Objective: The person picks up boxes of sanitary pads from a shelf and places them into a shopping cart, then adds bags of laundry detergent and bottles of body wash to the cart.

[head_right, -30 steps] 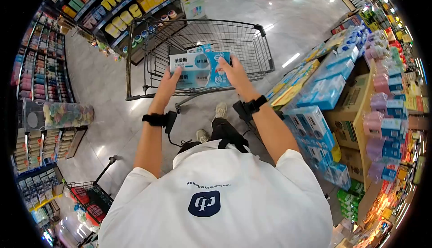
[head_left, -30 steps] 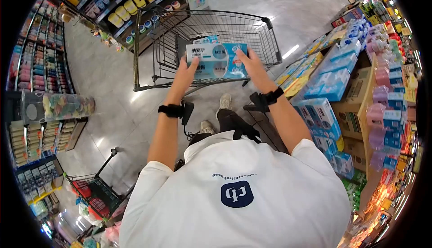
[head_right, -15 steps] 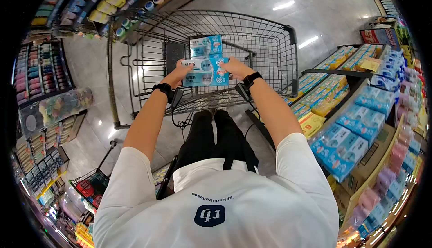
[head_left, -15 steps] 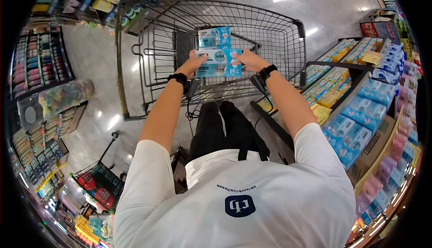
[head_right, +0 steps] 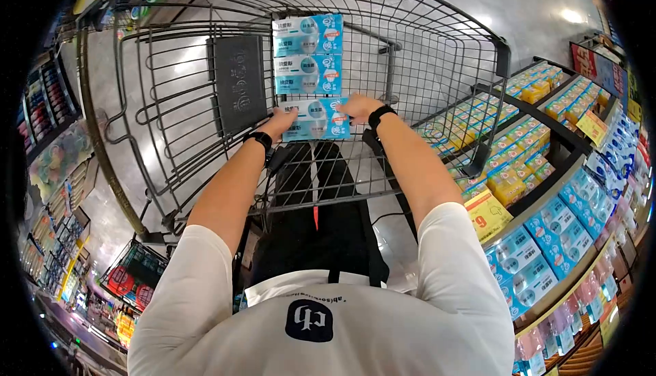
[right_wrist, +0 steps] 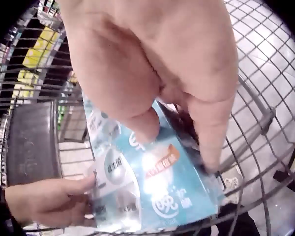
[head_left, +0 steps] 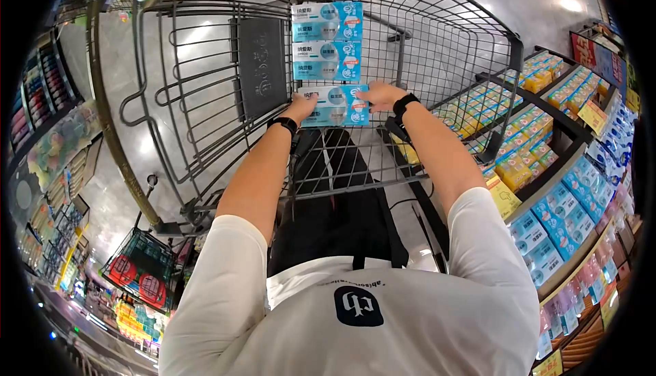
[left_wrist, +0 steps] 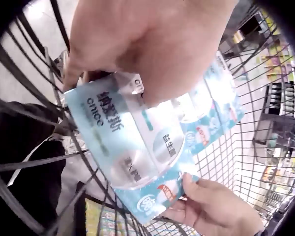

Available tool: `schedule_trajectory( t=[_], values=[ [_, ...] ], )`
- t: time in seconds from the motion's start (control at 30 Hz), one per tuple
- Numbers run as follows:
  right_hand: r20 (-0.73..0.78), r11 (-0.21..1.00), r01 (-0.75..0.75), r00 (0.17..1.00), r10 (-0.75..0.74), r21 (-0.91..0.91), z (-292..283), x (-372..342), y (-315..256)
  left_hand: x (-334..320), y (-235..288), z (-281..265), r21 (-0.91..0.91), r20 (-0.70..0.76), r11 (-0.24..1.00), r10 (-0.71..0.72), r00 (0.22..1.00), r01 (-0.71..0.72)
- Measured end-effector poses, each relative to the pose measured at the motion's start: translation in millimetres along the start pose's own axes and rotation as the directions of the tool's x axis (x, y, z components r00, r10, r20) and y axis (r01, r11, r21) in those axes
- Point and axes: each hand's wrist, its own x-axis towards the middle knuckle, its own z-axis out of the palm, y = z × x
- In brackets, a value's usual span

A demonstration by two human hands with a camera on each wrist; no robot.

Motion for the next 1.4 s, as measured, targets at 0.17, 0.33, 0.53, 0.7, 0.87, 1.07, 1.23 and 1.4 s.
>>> schedule_trajectory(
  t=[0.17, 0.33, 0.53, 0.7, 0.87, 1.07, 1.23, 1.4],
  values=[
    [-0.067, 0.993, 0.114, 0.991, -0.113, 0.01, 12, 37, 12, 26, -16, 0, 0.012, -0.151, 0.996, 0.094, 0.984, -0.093],
    [-0.163, 0.982, 0.186, 0.969, -0.183, 0.004, 20, 46, 20, 7, -22, -6, -0.105, -0.126, 0.964, 0.229, 0.965, -0.243],
    [-0.013, 0.832, 0.367, 0.912, -0.409, -0.416, 20, 98, 54, -35, 1, -13, 0.239, -0.076, 0.971, 0.039, 0.996, -0.02],
    [0.224, 0.126, 0.344, 0.806, -0.547, -0.931, -3, 65, 34, -84, 4, -26, 0.609, 0.236, 0.676, 0.346, 0.908, -0.416],
    [-0.212, 0.861, 0.217, 0.915, -0.344, -0.461, -5, -27, 2, -226, 2, -49, 0.628, 0.355, 0.524, 0.466, 0.81, -0.576],
    [-0.139, 0.781, 0.432, 0.831, -0.539, -0.451, 67, -163, 35, -291, -60, -62, 0.809, 0.274, 0.366, 0.457, 0.846, -0.46],
    [-0.403, 0.838, 0.105, 0.84, -0.363, -0.535, 137, -254, 64, -270, -94, -64, 0.785, 0.35, 0.287, 0.525, 0.776, -0.548],
    [-0.822, 0.819, 0.283, 0.144, -0.551, -0.499, 183, -249, 107, -260, -80, -69, 0.809, 0.446, 0.204, 0.398, 0.801, -0.552]
  ],
)
